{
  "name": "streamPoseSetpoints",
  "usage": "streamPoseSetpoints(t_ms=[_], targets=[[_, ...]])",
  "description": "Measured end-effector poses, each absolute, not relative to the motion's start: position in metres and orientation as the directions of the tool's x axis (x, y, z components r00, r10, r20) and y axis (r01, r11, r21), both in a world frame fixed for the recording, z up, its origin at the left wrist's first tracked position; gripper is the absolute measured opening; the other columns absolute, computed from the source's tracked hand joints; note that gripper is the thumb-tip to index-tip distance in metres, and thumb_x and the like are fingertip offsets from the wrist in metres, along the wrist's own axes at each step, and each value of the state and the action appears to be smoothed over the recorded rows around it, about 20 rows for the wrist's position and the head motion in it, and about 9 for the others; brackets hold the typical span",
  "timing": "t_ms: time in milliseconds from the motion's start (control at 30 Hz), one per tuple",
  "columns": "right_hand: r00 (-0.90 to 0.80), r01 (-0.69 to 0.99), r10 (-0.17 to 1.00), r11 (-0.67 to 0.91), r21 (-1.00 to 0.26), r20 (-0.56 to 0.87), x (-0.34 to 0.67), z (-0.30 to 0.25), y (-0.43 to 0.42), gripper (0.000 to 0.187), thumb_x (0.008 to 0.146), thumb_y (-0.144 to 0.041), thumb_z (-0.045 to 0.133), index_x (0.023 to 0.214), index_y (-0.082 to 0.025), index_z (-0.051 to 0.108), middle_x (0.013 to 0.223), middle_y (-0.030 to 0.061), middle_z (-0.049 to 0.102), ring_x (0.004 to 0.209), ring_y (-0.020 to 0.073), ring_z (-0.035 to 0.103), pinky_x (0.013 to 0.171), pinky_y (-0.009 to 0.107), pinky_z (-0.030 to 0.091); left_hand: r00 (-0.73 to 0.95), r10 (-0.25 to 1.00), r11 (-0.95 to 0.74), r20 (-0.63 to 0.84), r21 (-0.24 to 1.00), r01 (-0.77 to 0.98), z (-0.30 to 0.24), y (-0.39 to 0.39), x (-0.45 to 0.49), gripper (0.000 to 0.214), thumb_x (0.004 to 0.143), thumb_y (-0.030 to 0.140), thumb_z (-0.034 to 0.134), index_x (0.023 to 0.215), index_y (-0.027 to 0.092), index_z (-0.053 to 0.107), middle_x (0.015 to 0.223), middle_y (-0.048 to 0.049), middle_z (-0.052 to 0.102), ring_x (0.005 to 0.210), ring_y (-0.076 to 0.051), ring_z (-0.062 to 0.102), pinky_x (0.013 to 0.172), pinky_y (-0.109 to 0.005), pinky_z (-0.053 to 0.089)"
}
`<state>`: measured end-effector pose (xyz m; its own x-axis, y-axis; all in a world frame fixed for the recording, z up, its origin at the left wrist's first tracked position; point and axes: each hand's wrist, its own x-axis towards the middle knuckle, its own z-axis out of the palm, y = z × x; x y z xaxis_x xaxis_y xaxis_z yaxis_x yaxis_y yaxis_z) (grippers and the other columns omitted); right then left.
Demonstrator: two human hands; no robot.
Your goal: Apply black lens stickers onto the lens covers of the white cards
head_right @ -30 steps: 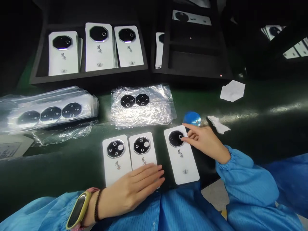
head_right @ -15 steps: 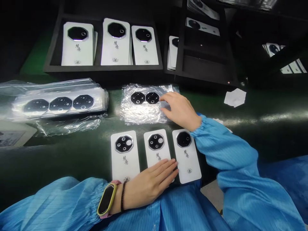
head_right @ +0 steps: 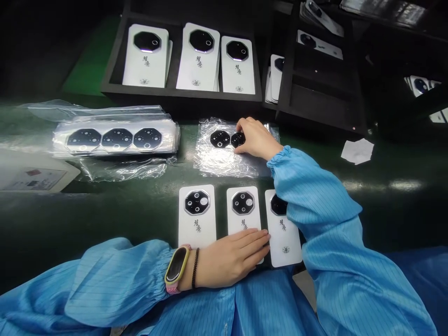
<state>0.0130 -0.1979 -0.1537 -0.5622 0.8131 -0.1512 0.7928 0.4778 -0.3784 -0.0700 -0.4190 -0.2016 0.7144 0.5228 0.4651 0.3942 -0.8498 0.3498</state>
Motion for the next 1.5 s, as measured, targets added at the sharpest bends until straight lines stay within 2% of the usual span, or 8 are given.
streamPoseSetpoints(t_ms=[500,667,767,867,933,1033,1300,1500], targets=[[-0.552,0.785,0.818,0.447,-0.429,-0.159,0.015,-0.152,-0.197,0.040,0.060,-0.025,0.080,0.091,-0.019,0.055,0.099,0.0055,0.052,0.096,0.0249,0.054,0.085,0.045,0.048,0.709,0.526,-0.845,0.469,0.386,0.372,-0.202,-0.418,-0.069,0.033,0.096,0.016,0.035,0.110,0.002,0.061,0.117,-0.0142,0.065,0.113,-0.023,0.057,0.101,-0.033,0.041],[-0.565,0.784,0.814,0.475,-0.400,-0.139,0.019,-0.142,-0.212,0.038,0.065,-0.016,0.074,0.098,-0.016,0.055,0.106,0.0084,0.053,0.101,0.0271,0.054,0.090,0.047,0.046,0.725,0.537,-0.806,0.430,0.515,0.292,-0.198,-0.418,-0.071,0.032,0.094,0.019,0.040,0.113,0.000,0.057,0.120,-0.0181,0.061,0.117,-0.026,0.054,0.102,-0.036,0.040],[-0.656,0.686,0.752,0.560,-0.465,-0.062,0.033,-0.132,-0.228,0.041,0.067,-0.012,0.068,0.106,-0.015,0.054,0.112,0.0100,0.053,0.101,0.0267,0.055,0.085,0.044,0.050,0.688,0.629,-0.645,0.362,0.737,0.202,-0.182,-0.413,-0.078,0.030,0.092,0.020,0.041,0.113,0.004,0.056,0.110,-0.0165,0.064,0.105,-0.023,0.058,0.094,-0.035,0.046],[-0.777,0.505,0.628,0.672,-0.542,0.055,0.055,-0.122,-0.252,0.052,0.073,-0.014,0.063,0.123,-0.017,0.047,0.115,0.0095,0.055,0.104,0.0259,0.055,0.087,0.044,0.051,0.509,0.857,-0.208,0.074,0.955,0.211,-0.161,-0.399,-0.091,0.016,0.091,0.023,0.044,0.094,0.015,0.057,0.075,-0.0022,0.063,0.070,-0.014,0.058,0.067,-0.025,0.049],[-0.819,0.414,0.565,0.703,-0.578,0.099,0.068,-0.116,-0.270,0.058,0.078,-0.015,0.059,0.132,-0.019,0.039,0.114,0.0082,0.057,0.105,0.0237,0.057,0.088,0.041,0.052,0.346,0.929,0.095,-0.128,0.989,0.112,-0.151,-0.386,-0.100,0.010,0.087,0.026,0.047,0.085,0.018,0.053,0.058,0.0055,0.051,0.052,-0.009,0.048,0.052,-0.020,0.041],[-0.855,0.336,0.504,0.719,-0.609,0.124,0.082,-0.111,-0.291,0.059,0.083,-0.013,0.053,0.137,-0.023,0.034,0.115,0.0068,0.058,0.109,0.0213,0.056,0.092,0.038,0.052,0.308,0.897,0.358,-0.317,0.929,-0.088,-0.145,-0.371,-0.107,0.016,0.084,0.034,0.052,0.083,0.019,0.048,0.048,0.0114,0.036,0.039,-0.006,0.033,0.040,-0.017,0.029],[-0.911,0.204,0.388,0.717,-0.667,0.139,0.087,-0.119,-0.304,0.064,0.084,-0.002,0.044,0.142,-0.021,0.027,0.133,0.0090,0.051,0.124,0.0173,0.048,0.103,0.036,0.047,0.318,0.867,0.443,-0.384,0.886,-0.138,-0.145,-0.367,-0.103,0.022,0.077,0.034,0.059,0.072,0.018,0.046,0.044,0.0123,0.035,0.035,-0.002,0.028,0.035,-0.014,0.023],[-0.765,0.283,0.634,0.492,-0.824,0.116,0.091,-0.123,-0.301,0.047,0.081,-0.018,0.063,0.126,-0.022,0.051,0.129,0.0067,0.056,0.122,0.0219,0.051,0.097,0.040,0.052,0.281,0.862,0.486,-0.421,0.844,-0.226,-0.148,-0.367,-0.101,0.025,0.077,0.035,0.061,0.071,0.019,0.042,0.041,0.0136,0.033,0.033,-0.002,0.024,0.033,-0.012,0.021]])
